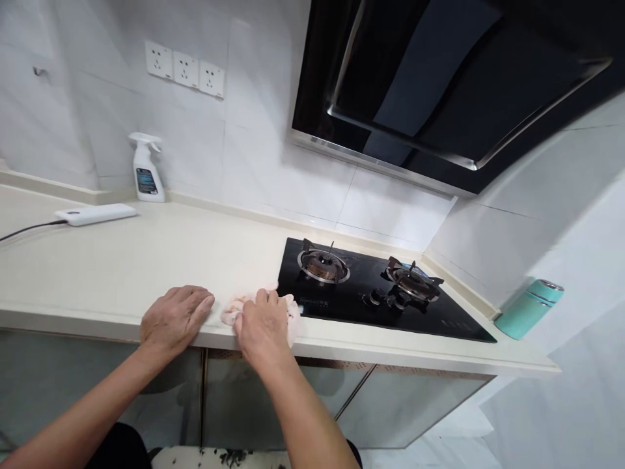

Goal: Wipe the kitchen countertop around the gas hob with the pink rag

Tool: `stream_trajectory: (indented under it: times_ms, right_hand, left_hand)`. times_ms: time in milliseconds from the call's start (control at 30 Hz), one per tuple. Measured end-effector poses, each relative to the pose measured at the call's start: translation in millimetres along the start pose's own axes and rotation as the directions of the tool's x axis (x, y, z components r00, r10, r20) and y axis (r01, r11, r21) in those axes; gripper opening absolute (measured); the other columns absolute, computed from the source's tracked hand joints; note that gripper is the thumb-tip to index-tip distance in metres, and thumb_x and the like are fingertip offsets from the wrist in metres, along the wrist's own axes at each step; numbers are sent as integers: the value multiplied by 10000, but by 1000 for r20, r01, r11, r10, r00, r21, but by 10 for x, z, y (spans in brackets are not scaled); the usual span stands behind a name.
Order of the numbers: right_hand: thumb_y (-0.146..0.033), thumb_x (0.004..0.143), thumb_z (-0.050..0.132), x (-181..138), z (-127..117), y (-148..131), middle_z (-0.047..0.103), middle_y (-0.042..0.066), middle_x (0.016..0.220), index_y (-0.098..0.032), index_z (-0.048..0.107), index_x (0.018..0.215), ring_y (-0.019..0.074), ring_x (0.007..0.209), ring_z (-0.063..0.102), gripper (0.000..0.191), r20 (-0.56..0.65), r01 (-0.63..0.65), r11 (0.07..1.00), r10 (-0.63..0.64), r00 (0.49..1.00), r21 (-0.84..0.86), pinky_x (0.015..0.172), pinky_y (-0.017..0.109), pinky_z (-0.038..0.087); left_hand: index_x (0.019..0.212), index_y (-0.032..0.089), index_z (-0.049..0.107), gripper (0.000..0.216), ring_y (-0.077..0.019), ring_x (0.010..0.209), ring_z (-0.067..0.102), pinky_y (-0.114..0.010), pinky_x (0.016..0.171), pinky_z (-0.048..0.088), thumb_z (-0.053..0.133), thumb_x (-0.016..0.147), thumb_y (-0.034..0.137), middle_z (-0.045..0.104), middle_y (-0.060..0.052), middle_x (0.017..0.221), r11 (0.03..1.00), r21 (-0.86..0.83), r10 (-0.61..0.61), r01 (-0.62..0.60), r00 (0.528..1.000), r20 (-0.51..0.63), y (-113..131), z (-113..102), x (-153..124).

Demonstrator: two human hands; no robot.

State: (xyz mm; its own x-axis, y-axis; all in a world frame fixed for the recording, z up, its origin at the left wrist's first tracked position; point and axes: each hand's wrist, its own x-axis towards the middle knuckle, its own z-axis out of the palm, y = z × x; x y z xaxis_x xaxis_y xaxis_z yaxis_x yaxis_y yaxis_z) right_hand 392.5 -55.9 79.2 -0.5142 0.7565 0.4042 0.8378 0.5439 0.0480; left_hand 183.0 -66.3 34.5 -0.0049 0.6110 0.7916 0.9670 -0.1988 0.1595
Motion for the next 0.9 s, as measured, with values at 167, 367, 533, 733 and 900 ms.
stream_trajectory:
  times_ms: [167,367,533,733,900]
  right_hand:
    - [-404,1052,439,401,-13,-180,551,181,1251,-149,697,1149,363,1151,518,375,107,-162,960,141,984,228,970,568,449]
    - [-425,1069,433,579,-79,159,551,110,1337,-253,614,1361,221,1050,627,384,69,-119,884,98,993,453,974,412,514]
    - [-415,1043,373,257,-122,1089,606,97,1249,-225,668,1233,206,1067,637,399,-16,-148,850,180,983,506,1000,359,507]
    - [-443,943,470,-351,140,1883,646,111,1103,-226,712,993,289,1096,602,328,-4,-280,869,308,951,408,1029,486,457]
    - [-494,985,405,-654,410,2158,618,126,1248,-240,712,1182,305,1194,578,445,-18,-243,914,263,965,325,1055,535,436]
  left_hand:
    - [1100,220,716,394,-300,1085,652,-453,955,524,434,1039,489,717,-115,1150,983,-154,-112,101,992,-61,-9,-9,-3]
    - [1261,228,650,413,-277,1167,630,-443,1039,523,464,1007,496,673,-114,1210,899,-411,-126,154,988,94,356,-180,42]
    - [1473,219,566,716,-396,1311,575,-539,1085,480,535,908,659,617,-188,1373,916,-254,-135,311,833,536,820,-314,189]
    - [1479,234,524,851,-471,1466,397,-615,1162,349,556,822,773,453,-227,1555,966,-93,-106,243,693,713,1100,-170,477]
    - [1303,229,556,607,-418,1352,500,-574,1108,403,616,819,589,564,-187,1413,974,-125,-35,190,666,745,944,63,670]
